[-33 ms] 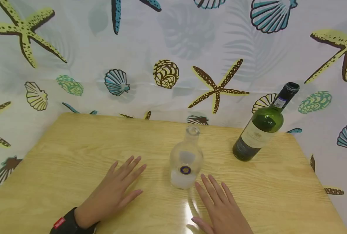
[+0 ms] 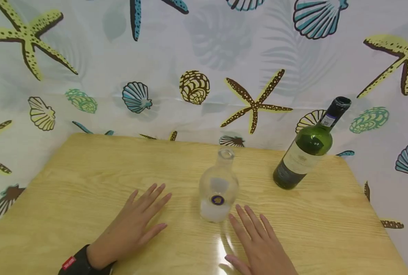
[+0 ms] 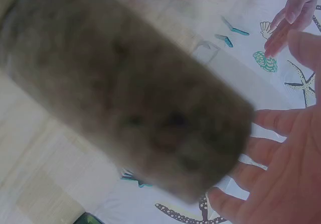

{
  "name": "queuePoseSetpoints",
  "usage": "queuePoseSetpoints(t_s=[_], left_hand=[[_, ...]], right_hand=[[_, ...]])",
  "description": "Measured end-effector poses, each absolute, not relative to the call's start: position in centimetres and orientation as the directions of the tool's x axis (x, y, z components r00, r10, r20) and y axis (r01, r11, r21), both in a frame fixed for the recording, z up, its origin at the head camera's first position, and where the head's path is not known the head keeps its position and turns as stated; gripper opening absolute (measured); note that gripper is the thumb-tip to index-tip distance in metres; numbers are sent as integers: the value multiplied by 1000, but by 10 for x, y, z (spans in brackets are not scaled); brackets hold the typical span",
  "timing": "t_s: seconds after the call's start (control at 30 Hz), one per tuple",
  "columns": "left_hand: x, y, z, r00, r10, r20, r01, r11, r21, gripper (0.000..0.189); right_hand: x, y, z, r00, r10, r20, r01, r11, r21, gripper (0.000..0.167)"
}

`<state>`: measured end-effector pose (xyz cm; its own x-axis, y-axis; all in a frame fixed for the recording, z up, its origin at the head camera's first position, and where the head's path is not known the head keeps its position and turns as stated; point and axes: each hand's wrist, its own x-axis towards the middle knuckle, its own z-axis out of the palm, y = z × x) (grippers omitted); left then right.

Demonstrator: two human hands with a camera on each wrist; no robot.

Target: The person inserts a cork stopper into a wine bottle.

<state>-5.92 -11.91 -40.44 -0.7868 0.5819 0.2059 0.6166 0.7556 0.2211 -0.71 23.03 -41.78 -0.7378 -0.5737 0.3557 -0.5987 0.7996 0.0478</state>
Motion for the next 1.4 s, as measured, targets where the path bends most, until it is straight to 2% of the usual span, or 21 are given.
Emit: queuePoseSetpoints(t_s=[0.23, 0.83, 0.9, 1.03, 1.1, 1.27, 1.4], left_hand=[[-57, -115, -400, -783, 584, 212, 621, 751, 226, 67], [-55, -107, -396, -767, 579, 276, 638, 734, 232, 69], [-56, -105, -395, -768, 572, 288, 640, 709, 297, 71], [-62, -98, -394, -784, 552, 284, 610, 603, 514, 74], [-67, -92, -393, -803, 537, 260, 565, 545, 620, 73], [-85, -73, -388, -840, 516, 167, 430, 445, 786, 76], [-99, -59, -389, -847, 524, 92, 305, 336, 891, 84]], right_hand=[[-5, 234, -416, -729, -578, 366, -599, 798, 66, 83], [-1, 253, -413, -731, -542, 415, -579, 814, 44, 85], [-2, 253, -408, -725, -541, 425, -586, 810, 32, 84], [-6, 248, -390, -713, -516, 474, -599, 800, -31, 76], [-9, 245, -382, -716, -492, 495, -600, 796, -77, 75], [-19, 238, -369, -751, -410, 518, -579, 786, -216, 72], [-26, 230, -366, -790, -334, 514, -539, 778, -323, 84]])
